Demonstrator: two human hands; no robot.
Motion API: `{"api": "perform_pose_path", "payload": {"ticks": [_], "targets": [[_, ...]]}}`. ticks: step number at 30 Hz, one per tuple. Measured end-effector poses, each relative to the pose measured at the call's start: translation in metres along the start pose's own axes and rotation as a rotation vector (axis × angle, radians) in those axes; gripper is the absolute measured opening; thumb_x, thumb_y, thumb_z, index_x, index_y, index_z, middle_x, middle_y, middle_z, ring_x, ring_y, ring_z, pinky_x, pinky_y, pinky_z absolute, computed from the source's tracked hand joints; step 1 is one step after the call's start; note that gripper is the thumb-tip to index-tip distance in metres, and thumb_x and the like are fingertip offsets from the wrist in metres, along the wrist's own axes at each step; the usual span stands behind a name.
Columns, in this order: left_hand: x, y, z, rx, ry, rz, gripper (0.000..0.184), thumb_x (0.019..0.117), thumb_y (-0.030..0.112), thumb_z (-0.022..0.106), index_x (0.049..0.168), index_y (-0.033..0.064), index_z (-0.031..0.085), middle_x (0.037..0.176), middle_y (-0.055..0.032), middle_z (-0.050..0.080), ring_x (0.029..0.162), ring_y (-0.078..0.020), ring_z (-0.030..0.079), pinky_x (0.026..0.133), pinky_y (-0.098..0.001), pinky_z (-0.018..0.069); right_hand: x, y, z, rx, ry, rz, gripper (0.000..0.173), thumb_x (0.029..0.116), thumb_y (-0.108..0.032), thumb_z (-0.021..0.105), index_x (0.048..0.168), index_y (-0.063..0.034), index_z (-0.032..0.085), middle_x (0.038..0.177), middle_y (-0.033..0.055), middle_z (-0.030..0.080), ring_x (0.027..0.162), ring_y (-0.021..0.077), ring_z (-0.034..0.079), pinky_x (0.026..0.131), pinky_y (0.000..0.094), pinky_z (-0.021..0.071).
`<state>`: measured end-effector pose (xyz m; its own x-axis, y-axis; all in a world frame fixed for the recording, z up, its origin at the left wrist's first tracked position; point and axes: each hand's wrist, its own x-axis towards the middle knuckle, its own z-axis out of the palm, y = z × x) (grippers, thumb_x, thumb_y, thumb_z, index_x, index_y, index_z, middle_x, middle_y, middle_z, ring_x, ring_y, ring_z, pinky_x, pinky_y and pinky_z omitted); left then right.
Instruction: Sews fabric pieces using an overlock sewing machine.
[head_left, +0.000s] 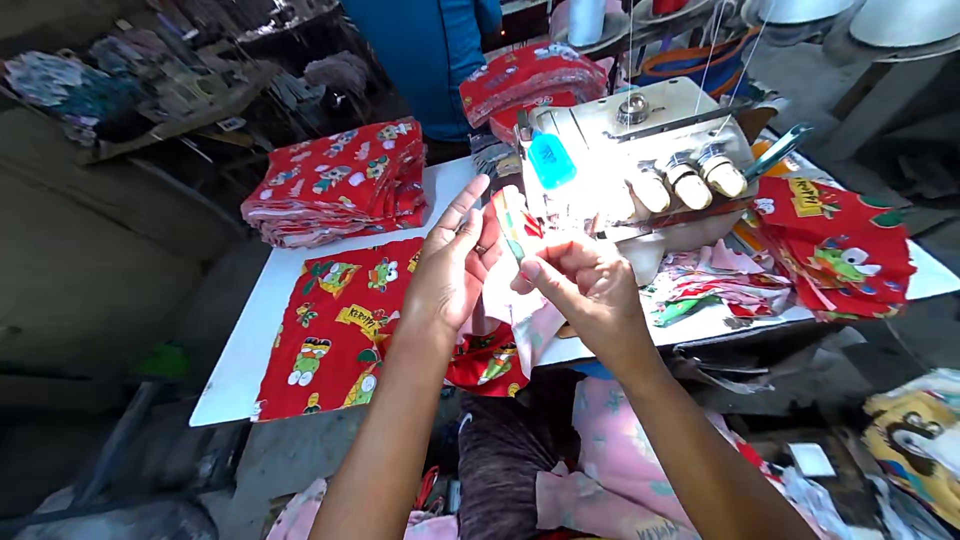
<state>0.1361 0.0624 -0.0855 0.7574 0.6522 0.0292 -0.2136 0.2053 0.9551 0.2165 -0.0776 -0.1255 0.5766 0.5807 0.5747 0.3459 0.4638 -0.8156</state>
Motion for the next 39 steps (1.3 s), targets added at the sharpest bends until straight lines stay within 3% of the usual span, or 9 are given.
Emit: {"api": "perform_pose_path", "payload": {"ticks": [2,10,14,18,23,28,32,35,39], "targets": [[0.010,-0.010,0.003,-0.061,0.047,-0.049,0.039,0.1109,0.006,0.034,0.148,0.0114,0.045,0.123,-0.0035,0.068,0.107,-0.0133,0.070,0.097,-0.0304,0.0564,-0.007,0.000,-0.005,0.031,-0.007,0.045,0.007,0.0986,-0.010,0.066,0.103,-0.0043,0.067,0.085,0.0006,0.073,0.076,0.0061,0.071,0.070,0.0202,0.0606],[0.016,-0.014,-0.002,-0.185,0.054,-0.063,0.021,0.1081,0.010,0.048,0.123,0.0137,0.063,0.103,0.0009,0.073,0.093,-0.0094,0.073,0.088,-0.0240,0.0596,-0.016,0.012,-0.017,-0.052,0.050,0.142,0.006,0.0958,-0.009,0.070,0.102,-0.0065,0.069,0.085,-0.0005,0.074,0.076,0.0065,0.072,0.070,0.0216,0.0614],[0.009,-0.002,-0.006,-0.131,-0.058,0.003,0.025,0.1089,0.010,0.045,0.125,0.0155,0.064,0.108,0.0018,0.074,0.096,-0.0091,0.073,0.092,-0.0255,0.0590,-0.012,0.027,-0.016,-0.067,0.060,0.074,0.009,0.0956,-0.009,0.070,0.103,-0.0046,0.069,0.086,0.0002,0.074,0.077,0.0062,0.072,0.071,0.0216,0.0611],[0.005,0.004,-0.005,-0.027,0.006,0.067,0.026,0.1062,0.003,0.048,0.120,0.0147,0.065,0.101,0.0027,0.073,0.091,-0.0092,0.073,0.087,-0.0268,0.0606,-0.004,0.022,-0.013,-0.058,0.031,0.030,0.009,0.0992,-0.008,0.065,0.105,-0.0033,0.069,0.086,0.0008,0.073,0.076,0.0049,0.071,0.069,0.0194,0.0598],[0.007,0.004,-0.003,0.040,0.042,0.088,0.024,0.1053,0.004,0.051,0.122,0.0147,0.066,0.094,0.0053,0.071,0.084,-0.0047,0.069,0.080,-0.0220,0.0584,-0.003,0.021,-0.011,-0.050,0.001,0.031,0.010,0.0970,-0.009,0.068,0.105,-0.0034,0.068,0.086,0.0017,0.073,0.077,0.0064,0.072,0.070,0.0209,0.0607],[-0.002,0.003,0.000,-0.144,-0.083,-0.040,0.028,0.1098,0.013,0.044,0.130,0.0138,0.062,0.094,0.0060,0.068,0.074,0.0018,0.065,0.071,-0.0115,0.0555,-0.004,0.024,-0.012,-0.015,-0.024,0.012,0.008,0.0965,-0.005,0.068,0.104,-0.0016,0.068,0.087,0.0013,0.074,0.076,0.0055,0.071,0.072,0.0196,0.0606],[-0.006,0.002,0.000,-0.273,-0.145,-0.107,0.027,0.1102,0.014,0.042,0.126,0.0145,0.064,0.110,0.0033,0.073,0.084,0.0005,0.070,0.074,-0.0121,0.0570,-0.004,0.024,-0.014,0.000,-0.023,0.006,0.009,0.0963,-0.005,0.068,0.105,-0.0015,0.068,0.088,0.0021,0.074,0.078,0.0067,0.072,0.074,0.0213,0.0619],[-0.008,0.008,0.000,-0.055,-0.121,0.021,0.030,0.1101,0.012,0.042,0.130,0.0191,0.063,0.121,0.0056,0.072,0.106,-0.0052,0.070,0.091,-0.0210,0.0576,-0.001,0.025,-0.016,-0.076,-0.012,-0.012,0.008,0.0959,-0.008,0.069,0.103,-0.0037,0.070,0.089,0.0000,0.073,0.082,0.0034,0.070,0.077,0.0190,0.0594],[-0.018,0.024,0.008,0.081,-0.130,0.108,0.030,0.1097,0.011,0.042,0.130,0.0167,0.064,0.122,0.0035,0.073,0.104,-0.0090,0.071,0.091,-0.0257,0.0588,0.007,0.031,-0.020,-0.202,0.010,-0.032,0.012,0.0944,-0.015,0.073,0.103,-0.0060,0.073,0.098,0.0009,0.072,0.093,0.0027,0.068,0.084,0.0198,0.0563]]}}
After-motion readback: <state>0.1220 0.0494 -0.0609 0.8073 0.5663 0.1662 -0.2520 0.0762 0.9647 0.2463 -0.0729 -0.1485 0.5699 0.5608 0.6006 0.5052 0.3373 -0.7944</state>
